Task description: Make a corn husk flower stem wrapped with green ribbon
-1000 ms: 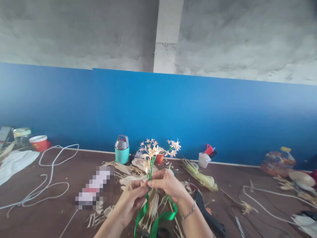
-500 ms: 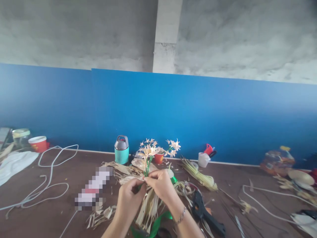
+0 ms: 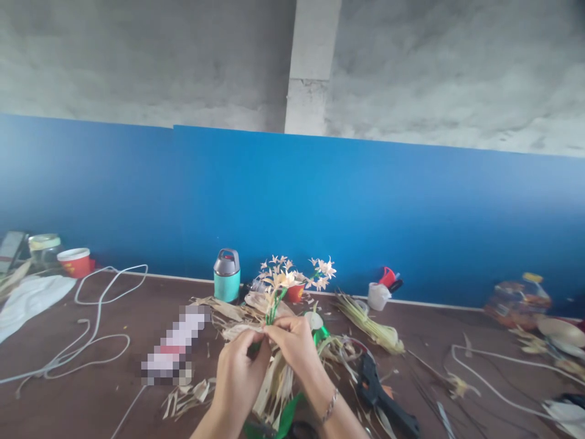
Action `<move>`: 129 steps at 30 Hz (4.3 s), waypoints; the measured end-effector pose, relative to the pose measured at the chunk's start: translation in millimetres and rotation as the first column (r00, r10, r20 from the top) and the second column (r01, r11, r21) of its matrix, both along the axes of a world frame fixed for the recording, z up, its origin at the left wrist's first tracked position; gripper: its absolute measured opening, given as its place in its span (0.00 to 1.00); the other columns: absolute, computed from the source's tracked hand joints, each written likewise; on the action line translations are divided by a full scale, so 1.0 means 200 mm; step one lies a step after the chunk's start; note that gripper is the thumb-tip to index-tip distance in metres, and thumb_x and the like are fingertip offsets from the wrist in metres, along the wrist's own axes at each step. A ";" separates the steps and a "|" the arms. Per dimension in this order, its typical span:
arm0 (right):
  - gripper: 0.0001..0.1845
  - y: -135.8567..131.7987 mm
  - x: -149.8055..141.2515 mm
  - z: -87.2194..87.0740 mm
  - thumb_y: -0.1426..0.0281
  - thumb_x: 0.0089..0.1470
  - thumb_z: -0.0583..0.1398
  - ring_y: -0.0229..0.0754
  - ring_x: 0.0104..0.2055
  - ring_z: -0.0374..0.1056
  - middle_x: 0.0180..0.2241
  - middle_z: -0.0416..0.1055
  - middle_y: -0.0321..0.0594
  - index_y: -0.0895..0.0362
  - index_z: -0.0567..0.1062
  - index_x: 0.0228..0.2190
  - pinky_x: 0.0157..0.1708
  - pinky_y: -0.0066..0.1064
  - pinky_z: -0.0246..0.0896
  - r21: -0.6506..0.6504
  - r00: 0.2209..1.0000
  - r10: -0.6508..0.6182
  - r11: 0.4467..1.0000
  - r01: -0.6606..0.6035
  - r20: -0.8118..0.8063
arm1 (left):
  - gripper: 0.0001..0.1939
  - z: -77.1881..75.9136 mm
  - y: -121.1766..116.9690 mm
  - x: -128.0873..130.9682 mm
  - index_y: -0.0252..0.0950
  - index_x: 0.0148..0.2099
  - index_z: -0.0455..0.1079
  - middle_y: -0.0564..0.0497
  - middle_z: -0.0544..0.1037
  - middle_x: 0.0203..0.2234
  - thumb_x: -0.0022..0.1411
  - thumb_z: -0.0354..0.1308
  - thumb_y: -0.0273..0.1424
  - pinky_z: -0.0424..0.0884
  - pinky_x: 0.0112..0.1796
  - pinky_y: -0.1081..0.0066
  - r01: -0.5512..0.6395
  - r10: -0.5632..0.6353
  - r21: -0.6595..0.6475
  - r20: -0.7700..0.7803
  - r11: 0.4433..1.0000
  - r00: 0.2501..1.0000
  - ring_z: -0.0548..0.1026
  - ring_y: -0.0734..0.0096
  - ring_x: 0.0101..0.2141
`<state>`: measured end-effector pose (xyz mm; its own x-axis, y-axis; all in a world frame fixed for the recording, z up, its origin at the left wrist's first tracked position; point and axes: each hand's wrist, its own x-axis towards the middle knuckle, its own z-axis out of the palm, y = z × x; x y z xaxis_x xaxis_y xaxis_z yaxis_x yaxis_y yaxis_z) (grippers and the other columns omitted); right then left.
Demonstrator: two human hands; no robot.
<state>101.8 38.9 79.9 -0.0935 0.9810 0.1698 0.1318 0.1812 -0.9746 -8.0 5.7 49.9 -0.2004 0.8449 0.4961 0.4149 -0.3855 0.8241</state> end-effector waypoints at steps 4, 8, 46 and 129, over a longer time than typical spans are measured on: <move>0.12 0.02 0.07 0.02 0.63 0.38 0.66 0.35 0.22 0.59 0.20 0.68 0.36 0.59 0.73 0.17 0.24 0.27 0.51 -0.146 0.924 0.253 0.942 -0.303 -0.286 | 0.11 0.05 0.00 0.00 0.35 0.21 0.70 0.55 0.68 0.15 0.53 0.58 0.34 0.59 0.23 0.76 0.188 -0.156 -0.070 0.324 0.980 0.933 0.64 0.74 0.20; 0.13 0.03 0.12 0.03 0.64 0.36 0.70 0.32 0.24 0.59 0.24 0.71 0.37 0.61 0.76 0.19 0.26 0.25 0.51 -0.168 0.804 0.373 0.854 -0.493 -0.463 | 0.15 0.07 -0.01 0.00 0.35 0.20 0.64 0.62 0.55 0.11 0.47 0.63 0.38 0.44 0.17 0.78 0.426 -0.237 -0.137 0.662 0.894 0.711 0.49 0.84 0.14; 0.05 -0.05 -0.03 0.03 0.73 0.35 0.57 0.37 0.20 0.59 0.15 0.66 0.35 0.59 0.71 0.13 0.20 0.27 0.52 0.038 0.985 -0.171 0.985 0.169 0.036 | 0.06 0.00 -0.03 0.03 0.37 0.29 0.76 0.51 0.79 0.23 0.53 0.58 0.32 0.68 0.28 0.74 -0.068 0.068 -0.012 -0.003 0.998 0.998 0.76 0.66 0.26; 0.12 -0.05 0.09 0.11 0.68 0.35 0.66 0.30 0.14 0.55 0.12 0.61 0.30 0.60 0.68 0.14 0.13 0.23 0.47 -0.289 0.761 0.240 0.823 -0.488 -0.602 | 0.17 0.04 -0.06 0.07 0.32 0.29 0.73 0.53 0.75 0.21 0.42 0.71 0.39 0.42 0.12 0.84 0.789 -0.297 0.001 0.927 0.614 0.230 0.51 0.94 0.09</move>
